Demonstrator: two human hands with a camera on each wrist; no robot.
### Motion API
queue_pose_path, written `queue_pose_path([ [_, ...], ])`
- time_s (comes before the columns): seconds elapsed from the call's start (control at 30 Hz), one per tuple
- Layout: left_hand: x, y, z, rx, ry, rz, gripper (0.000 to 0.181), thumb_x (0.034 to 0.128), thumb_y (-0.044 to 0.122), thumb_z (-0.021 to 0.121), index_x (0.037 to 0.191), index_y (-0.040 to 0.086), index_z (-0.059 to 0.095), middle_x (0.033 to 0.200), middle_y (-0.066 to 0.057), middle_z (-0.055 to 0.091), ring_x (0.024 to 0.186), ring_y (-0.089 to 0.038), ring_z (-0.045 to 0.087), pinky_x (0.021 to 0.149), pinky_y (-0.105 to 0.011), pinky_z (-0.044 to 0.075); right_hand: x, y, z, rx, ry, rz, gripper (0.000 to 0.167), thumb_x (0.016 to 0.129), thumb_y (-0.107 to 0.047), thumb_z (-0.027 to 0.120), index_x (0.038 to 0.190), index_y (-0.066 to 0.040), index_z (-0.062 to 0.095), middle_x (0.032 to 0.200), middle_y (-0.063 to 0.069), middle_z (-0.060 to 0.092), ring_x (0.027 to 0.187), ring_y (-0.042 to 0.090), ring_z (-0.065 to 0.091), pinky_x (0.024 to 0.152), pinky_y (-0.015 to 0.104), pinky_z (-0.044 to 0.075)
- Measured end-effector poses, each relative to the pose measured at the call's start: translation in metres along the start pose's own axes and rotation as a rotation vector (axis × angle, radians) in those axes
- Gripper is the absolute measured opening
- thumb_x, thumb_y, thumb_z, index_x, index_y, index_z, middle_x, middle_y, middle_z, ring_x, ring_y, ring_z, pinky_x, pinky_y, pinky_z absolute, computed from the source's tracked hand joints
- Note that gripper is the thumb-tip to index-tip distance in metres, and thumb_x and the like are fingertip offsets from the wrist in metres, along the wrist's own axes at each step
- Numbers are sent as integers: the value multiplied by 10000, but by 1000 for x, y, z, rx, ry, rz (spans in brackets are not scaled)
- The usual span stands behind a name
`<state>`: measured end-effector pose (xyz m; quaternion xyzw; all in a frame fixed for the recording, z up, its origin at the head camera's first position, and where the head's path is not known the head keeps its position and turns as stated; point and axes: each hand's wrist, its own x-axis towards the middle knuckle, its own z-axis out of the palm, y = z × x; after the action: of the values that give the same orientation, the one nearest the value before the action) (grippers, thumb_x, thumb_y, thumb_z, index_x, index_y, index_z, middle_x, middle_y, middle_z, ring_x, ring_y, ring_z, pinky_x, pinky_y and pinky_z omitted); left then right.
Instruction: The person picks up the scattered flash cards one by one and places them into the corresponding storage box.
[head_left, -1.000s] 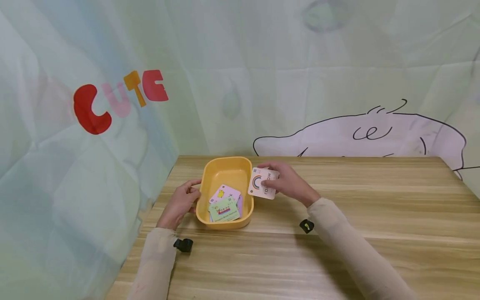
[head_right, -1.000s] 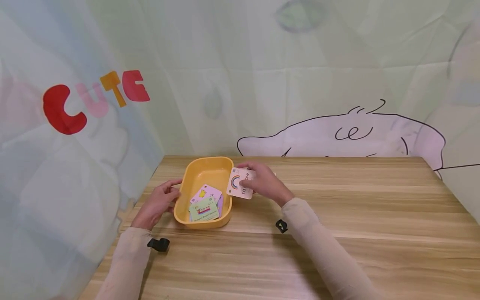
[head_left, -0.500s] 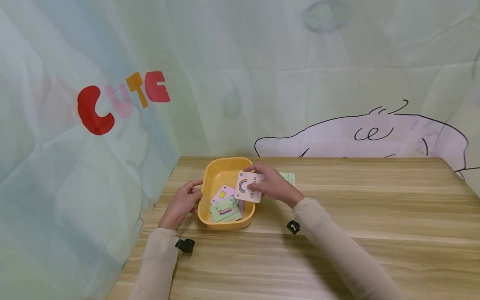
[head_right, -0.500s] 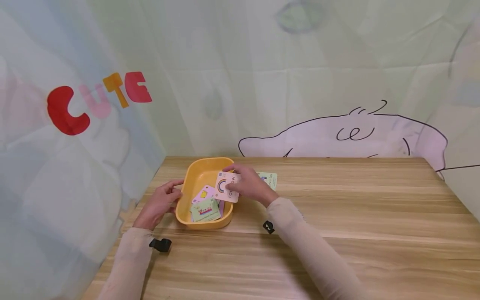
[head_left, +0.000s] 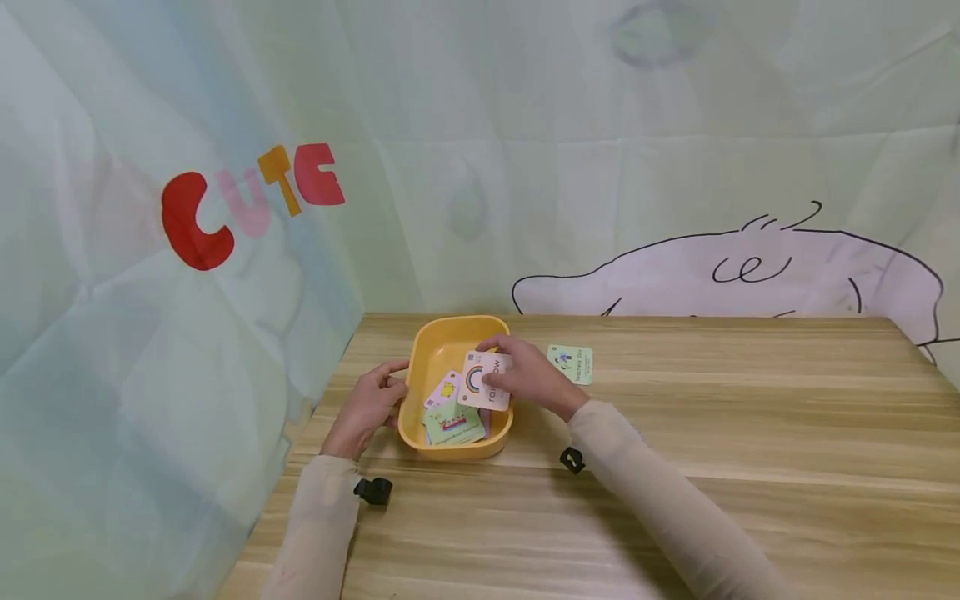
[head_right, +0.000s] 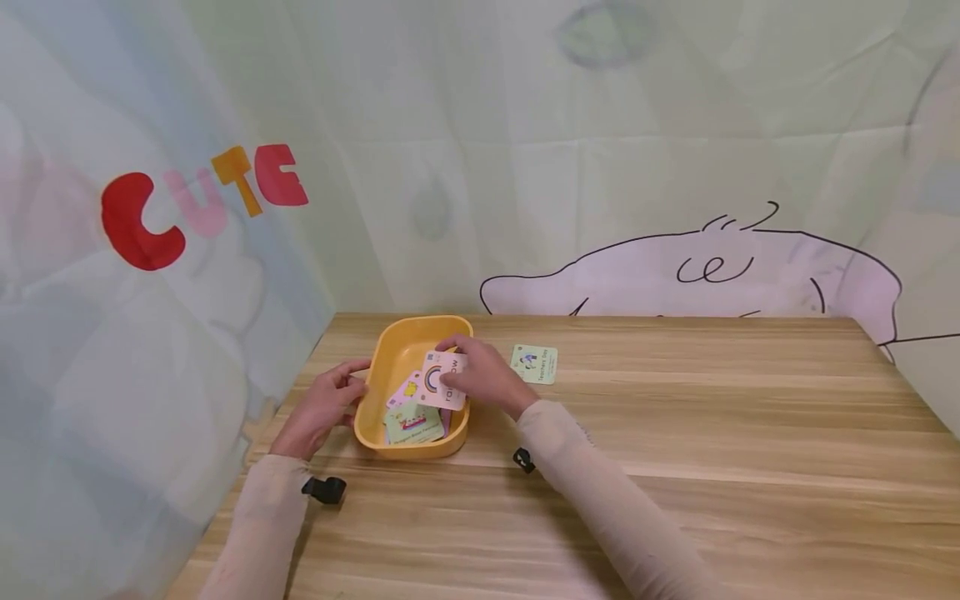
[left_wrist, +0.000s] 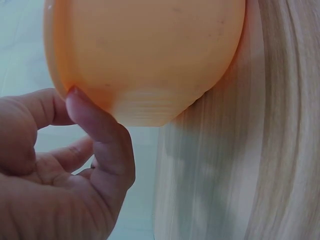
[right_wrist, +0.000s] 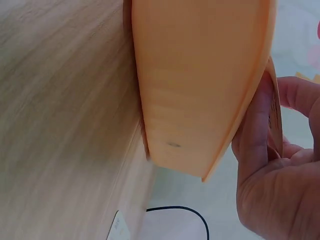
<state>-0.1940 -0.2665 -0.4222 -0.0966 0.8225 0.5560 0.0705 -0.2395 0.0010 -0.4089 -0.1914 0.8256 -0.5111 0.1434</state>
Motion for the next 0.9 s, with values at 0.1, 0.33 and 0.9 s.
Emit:
queue_pose_path([
  [0.1, 0, 0, 0, -7, 0, 2, 498, 1004, 93, 501, 1500, 139, 483, 1093, -130, 557, 843, -199, 606, 545, -284, 552, 1, -2, 3, -27, 13, -16, 400, 930, -125, 730, 1306, -186, 607, 1232, 37, 627, 1091, 220, 594, 1002, 406, 508],
  [0.33, 0, 1, 1, -14, -6, 0, 495, 1005, 84, 500, 1498, 122, 483, 1077, -125, 556, 839, -199, 601, 544, -291, 557, 3, -4, 11, -56, -1, -9, 390, 935, -157, 726, 1296, -196, 585, 1227, 19, 631, 1076, 203, 596, 978, 370, 528],
  [0.9, 0, 0, 2, -1, 6, 4, 510, 993, 88, 512, 1500, 135, 484, 1092, -130, 565, 849, -199, 603, 541, -286, 552, 11, -8, 21, -85, -48, -3, 375, 953, -165, 714, 1299, -199, 573, 1223, 18, 641, 1045, 180, 620, 960, 346, 540],
])
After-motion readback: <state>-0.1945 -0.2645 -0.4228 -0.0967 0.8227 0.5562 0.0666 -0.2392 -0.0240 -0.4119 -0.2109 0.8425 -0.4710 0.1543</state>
